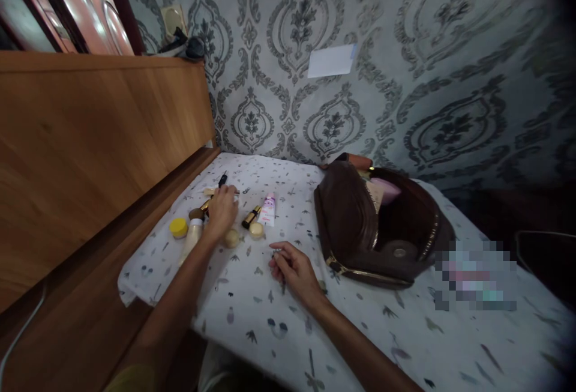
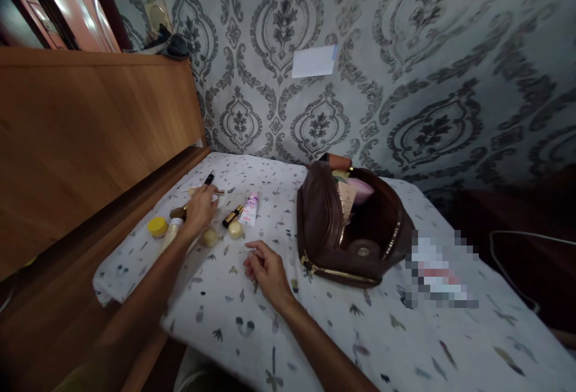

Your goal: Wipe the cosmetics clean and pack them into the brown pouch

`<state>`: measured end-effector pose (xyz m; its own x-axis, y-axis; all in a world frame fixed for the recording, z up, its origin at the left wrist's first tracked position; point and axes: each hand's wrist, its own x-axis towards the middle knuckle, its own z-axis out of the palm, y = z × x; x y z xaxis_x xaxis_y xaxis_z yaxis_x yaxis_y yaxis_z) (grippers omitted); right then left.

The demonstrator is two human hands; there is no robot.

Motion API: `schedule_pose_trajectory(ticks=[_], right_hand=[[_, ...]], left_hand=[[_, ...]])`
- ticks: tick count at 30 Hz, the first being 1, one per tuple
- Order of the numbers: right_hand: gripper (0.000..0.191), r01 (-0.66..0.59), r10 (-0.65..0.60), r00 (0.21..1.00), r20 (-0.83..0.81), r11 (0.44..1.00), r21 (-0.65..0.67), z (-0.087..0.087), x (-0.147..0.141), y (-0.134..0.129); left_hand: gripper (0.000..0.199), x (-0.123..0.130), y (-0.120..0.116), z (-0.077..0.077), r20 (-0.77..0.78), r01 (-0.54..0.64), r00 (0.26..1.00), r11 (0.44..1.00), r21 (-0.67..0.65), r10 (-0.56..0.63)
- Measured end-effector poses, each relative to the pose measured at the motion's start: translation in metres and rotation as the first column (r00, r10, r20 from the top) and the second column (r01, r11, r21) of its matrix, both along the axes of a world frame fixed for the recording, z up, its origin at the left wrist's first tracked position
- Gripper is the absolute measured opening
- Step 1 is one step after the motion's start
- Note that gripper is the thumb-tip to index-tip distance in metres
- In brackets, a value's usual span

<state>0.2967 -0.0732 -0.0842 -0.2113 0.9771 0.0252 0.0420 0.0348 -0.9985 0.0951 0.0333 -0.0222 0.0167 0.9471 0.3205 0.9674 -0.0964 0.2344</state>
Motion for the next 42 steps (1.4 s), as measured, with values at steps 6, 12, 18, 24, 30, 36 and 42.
schedule_pose_trajectory(ticks=[6, 12, 18, 24, 30, 36, 42], right_hand=[[0.03, -0.003, 0.003, 1.0, -0.003, 1.0, 0.023, -0.005, 0.001, 0.002], [0.03, -0.007, 0.007, 1.0, -0.017, 0.999, 0.041, -0.008, 0.001, 0.003], [0.028, -0.011, 0.011, 1.0, -0.016, 0.999, 0.042, -0.01, 0.002, 0.003], [0.026, -0.011, 0.011, 1.0, 0.004, 0.999, 0.043, -0.011, 0.001, 0.003], [0.025, -0.01, 0.011, 0.999, -0.031, 0.999, 0.053, -0.01, 0.001, 0.0], [0.056, -0.019, 0.033, 0.971, -0.237, 0.998, 0.06, -0.011, -0.001, 0.003], [0.057, 0.065, -0.048, 0.985, -0.168, 0.993, 0.094, -0.007, 0.005, 0.008]], left_hand=[[0.035, -0.024, 0.024, 0.012, -0.158, -0.146, 0.98, 0.976, -0.159, 0.121], [0.047, -0.026, 0.025, 0.013, -0.232, -0.185, 0.964, 0.952, -0.246, 0.127], [0.057, -0.031, 0.004, 0.018, -0.258, -0.198, 0.957, 0.946, -0.258, 0.13], [0.052, -0.031, -0.012, 0.018, -0.239, -0.161, 0.966, 0.949, -0.272, 0.095], [0.046, -0.015, -0.044, 0.022, -0.147, -0.128, 0.983, 0.982, -0.14, 0.107], [0.038, 0.035, -0.082, 0.01, 0.367, 0.268, 0.88, 0.953, 0.14, -0.302], [0.031, 0.071, -0.095, -0.005, 0.432, 0.386, 0.815, 0.918, 0.095, -0.387]])
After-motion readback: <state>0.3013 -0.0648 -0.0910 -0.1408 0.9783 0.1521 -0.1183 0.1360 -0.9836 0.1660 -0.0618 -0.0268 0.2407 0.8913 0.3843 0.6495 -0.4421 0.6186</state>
